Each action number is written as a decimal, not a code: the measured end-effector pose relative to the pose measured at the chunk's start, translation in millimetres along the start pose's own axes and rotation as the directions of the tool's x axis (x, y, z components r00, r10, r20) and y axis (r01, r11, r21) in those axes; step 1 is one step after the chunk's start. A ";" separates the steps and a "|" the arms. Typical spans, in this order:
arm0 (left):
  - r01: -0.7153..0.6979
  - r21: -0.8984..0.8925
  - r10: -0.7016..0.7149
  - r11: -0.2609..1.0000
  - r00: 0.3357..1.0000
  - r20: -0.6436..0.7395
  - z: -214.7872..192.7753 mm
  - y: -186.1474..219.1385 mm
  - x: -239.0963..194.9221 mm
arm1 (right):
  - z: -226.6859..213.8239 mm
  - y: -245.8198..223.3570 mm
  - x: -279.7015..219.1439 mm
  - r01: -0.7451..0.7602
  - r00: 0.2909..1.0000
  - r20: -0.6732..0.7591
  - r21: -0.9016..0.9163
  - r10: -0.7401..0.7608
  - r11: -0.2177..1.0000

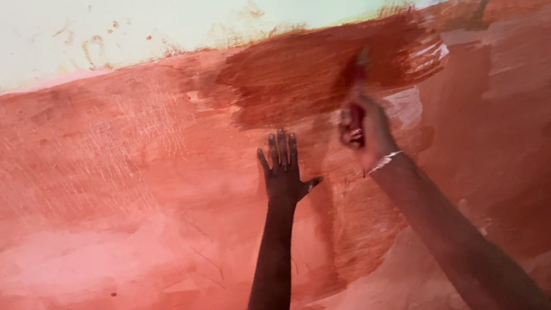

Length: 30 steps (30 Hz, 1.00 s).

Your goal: The person paints a wall with reddish-brown paint using a brush. They repeatedly dip the brush into a paint can and apply horizontal strokes to the wall surface, gradually covering more area.

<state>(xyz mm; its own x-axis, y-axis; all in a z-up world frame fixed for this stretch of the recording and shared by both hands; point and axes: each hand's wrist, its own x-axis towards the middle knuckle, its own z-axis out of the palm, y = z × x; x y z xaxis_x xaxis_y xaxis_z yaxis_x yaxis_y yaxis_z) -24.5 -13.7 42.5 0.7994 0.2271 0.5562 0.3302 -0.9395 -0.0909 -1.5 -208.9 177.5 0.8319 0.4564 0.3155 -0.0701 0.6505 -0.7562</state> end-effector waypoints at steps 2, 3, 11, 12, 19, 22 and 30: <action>0.016 -0.040 -0.014 0.999 0.999 0.041 5.8 -1.1 -1.4 | 21.4 19.4 -5.1 -0.140 0.990 -0.023 -0.104 0.138 0.985; 0.024 -0.059 -0.020 0.998 0.998 0.055 9.1 -2.2 0.9 | 35.5 34.5 -10.5 -0.206 0.978 -0.086 -0.201 0.192 0.958; 0.007 0.042 -0.003 0.999 0.995 -0.101 31.6 -11.8 2.0 | 55.7 82.9 -34.3 -0.440 0.758 0.454 -0.175 0.469 0.881; 0.002 0.019 -0.001 1.000 0.999 -0.052 30.5 -10.1 0.2 | 46.0 77.2 -29.8 -0.417 0.768 0.462 -0.166 0.444 0.894; -0.037 -0.050 0.029 0.998 0.988 -0.154 14.8 -4.0 -1.8 | -64.9 3.3 -38.0 -0.211 0.970 0.124 0.007 0.209 0.977; -0.028 -0.025 0.024 0.999 0.989 -0.148 15.7 -2.6 1.7 | -83.2 -6.3 -40.2 -0.090 0.995 -0.044 -0.045 0.088 0.995; -0.016 -0.058 0.010 0.998 0.995 -0.099 17.0 -3.8 3.7 | -27.3 40.8 -52.6 -0.236 0.956 0.095 -0.321 0.279 0.917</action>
<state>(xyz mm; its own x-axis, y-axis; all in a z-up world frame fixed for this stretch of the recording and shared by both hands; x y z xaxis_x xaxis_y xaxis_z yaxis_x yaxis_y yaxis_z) -14.3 -4.9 30.8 0.7491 0.1910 0.6343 0.2879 -0.9563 -0.0520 -33.1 -222.9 114.4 0.7232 0.6754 0.1447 -0.0843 0.2942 -0.9520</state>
